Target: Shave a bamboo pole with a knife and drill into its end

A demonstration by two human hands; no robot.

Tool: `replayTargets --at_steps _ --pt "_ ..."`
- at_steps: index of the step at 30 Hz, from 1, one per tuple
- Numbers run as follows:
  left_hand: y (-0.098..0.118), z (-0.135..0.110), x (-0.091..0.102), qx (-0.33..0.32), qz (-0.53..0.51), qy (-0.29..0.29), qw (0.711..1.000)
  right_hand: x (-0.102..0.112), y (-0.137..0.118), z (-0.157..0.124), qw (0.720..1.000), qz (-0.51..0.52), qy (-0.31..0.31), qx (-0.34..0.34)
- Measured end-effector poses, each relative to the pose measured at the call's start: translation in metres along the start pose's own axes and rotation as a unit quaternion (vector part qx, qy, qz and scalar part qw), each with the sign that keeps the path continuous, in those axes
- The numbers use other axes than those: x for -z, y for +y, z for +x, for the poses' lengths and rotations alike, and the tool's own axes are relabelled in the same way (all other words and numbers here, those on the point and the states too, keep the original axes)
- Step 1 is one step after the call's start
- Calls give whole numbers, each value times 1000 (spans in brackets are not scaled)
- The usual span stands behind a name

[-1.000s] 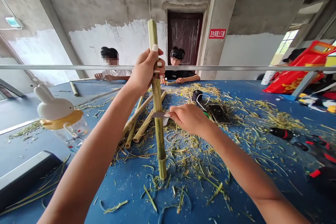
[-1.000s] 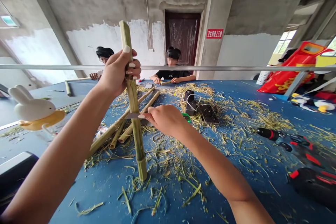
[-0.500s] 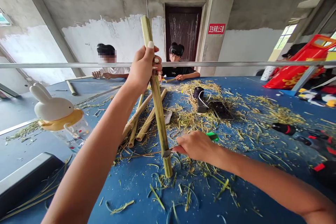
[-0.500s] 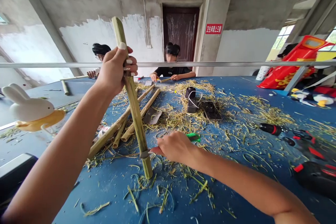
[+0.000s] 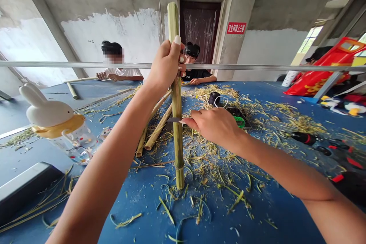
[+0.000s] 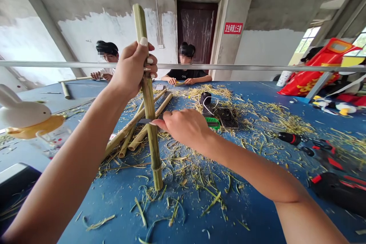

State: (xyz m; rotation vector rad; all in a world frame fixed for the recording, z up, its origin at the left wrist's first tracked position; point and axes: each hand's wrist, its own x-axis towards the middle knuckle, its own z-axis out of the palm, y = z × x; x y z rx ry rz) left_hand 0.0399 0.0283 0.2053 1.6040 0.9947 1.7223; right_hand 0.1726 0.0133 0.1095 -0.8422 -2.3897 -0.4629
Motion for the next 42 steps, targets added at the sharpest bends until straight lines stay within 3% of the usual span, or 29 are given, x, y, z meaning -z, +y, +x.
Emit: replayTargets --at_steps 3,8,11,14,17,26,29,33,35,39,42 --pt "-2 2 -5 17 -13 7 1000 -5 4 -6 1000 0 -26 6" --pt "-5 5 -2 15 7 21 1000 -40 -4 -41 981 52 -154 103" --pt "-4 4 0 6 23 25 999 -44 -6 -49 990 46 -113 70" --pt "-2 3 -6 -3 34 22 999 -26 -2 -34 1000 1 -28 13" --pt "0 3 -14 -1 40 19 999 -9 0 -18 999 -33 7 19" --pt "-4 7 -31 14 34 -23 999 -10 9 -21 1000 -22 -9 13" --pt "-6 8 -32 18 37 -27 999 -22 8 -33 998 13 -64 26" --pt "-9 11 -20 9 46 0 999 -44 2 -55 984 66 -146 82" --pt "-10 11 -13 -1 50 16 999 -43 3 -55 990 61 -116 50" --pt "-9 10 -11 -10 55 31 998 -21 8 -33 999 8 -29 12" --pt "-9 10 -13 -9 60 33 998 -14 7 -24 1000 -1 -24 16"
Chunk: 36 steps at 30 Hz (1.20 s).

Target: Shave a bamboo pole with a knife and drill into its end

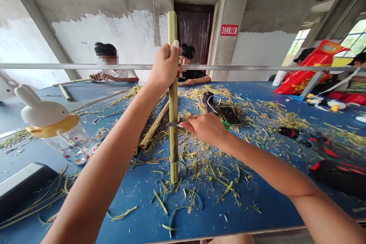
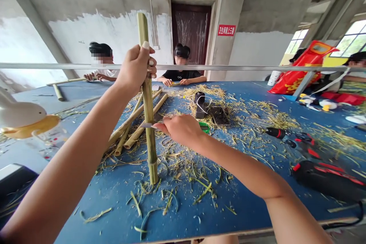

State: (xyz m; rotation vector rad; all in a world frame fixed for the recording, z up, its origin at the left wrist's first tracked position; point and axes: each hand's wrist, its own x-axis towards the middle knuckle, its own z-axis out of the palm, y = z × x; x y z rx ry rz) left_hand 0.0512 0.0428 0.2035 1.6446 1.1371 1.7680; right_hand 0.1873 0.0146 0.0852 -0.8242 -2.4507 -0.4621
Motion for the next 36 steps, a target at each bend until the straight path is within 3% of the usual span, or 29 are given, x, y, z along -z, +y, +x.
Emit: replayTargets --at_steps 7,21,24,27,30,34,36 --pt "0 0 -6 -1 8 -27 1000 -13 1 -10 999 37 -14 -3" --pt "10 -7 -25 11 -23 -74 997 -9 12 -17 996 75 -55 2" --pt "16 -12 -29 8 -23 -91 996 -21 9 -34 989 90 -111 32" --pt "19 -15 -21 -2 -23 -89 996 -33 6 -56 980 84 -165 66" --pt "20 -16 -8 -10 -24 -74 997 -21 9 -60 990 72 -113 33" --pt "21 -16 1 -19 -25 -51 998 12 6 -31 998 49 -37 14" --pt "20 -16 2 -16 -19 -44 999 11 -1 -20 999 35 -32 8"
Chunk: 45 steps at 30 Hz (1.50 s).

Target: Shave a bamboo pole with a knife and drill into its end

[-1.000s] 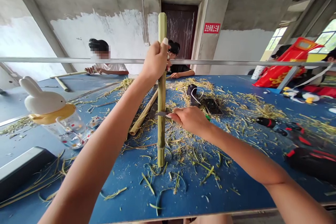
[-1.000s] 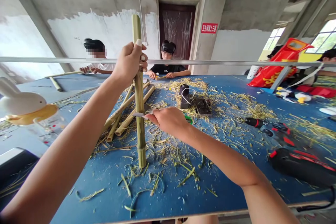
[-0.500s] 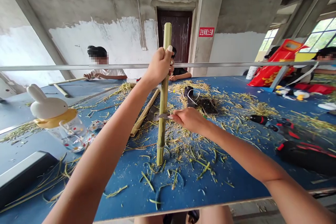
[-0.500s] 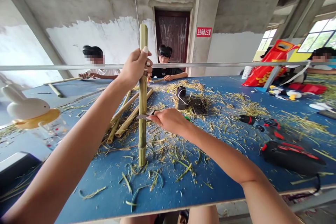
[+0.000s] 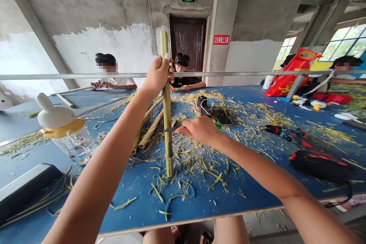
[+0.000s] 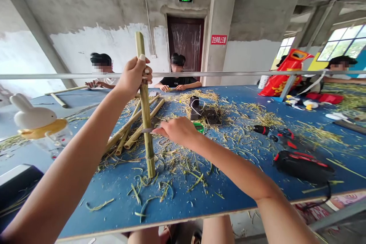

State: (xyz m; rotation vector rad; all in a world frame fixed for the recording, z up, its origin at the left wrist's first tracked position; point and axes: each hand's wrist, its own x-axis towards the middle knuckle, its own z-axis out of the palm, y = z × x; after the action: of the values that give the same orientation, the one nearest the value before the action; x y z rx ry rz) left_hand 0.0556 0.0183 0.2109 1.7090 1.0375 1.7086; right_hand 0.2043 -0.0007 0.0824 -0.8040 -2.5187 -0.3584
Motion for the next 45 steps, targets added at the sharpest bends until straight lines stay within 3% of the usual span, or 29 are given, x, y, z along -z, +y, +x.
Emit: replayTargets --at_steps 4,7,11,14,22,28,38,43,45 --pt "-3 1 7 3 4 24 1000 -39 -16 -7 995 17 -77 54" --pt "-4 1 14 5 4 49 999 -58 -20 -19 995 18 -79 59" --pt "-4 1 17 10 5 70 997 -42 -16 -11 1000 -9 -12 18" --pt "-4 1 15 15 0 71 997 -29 -15 0 1000 -18 -14 20" --pt "-7 2 17 6 7 51 999 -56 -17 -19 994 13 -75 75" --pt "-10 4 14 -3 12 56 998 -34 -14 -1 999 -29 -9 25" --pt "-18 11 11 7 13 51 999 -47 -14 -6 998 29 -45 20" --pt "-19 12 10 8 11 51 999 -56 -16 -15 993 27 -99 54" --pt "-19 12 11 4 9 52 999 -52 -17 -14 994 18 -93 57"
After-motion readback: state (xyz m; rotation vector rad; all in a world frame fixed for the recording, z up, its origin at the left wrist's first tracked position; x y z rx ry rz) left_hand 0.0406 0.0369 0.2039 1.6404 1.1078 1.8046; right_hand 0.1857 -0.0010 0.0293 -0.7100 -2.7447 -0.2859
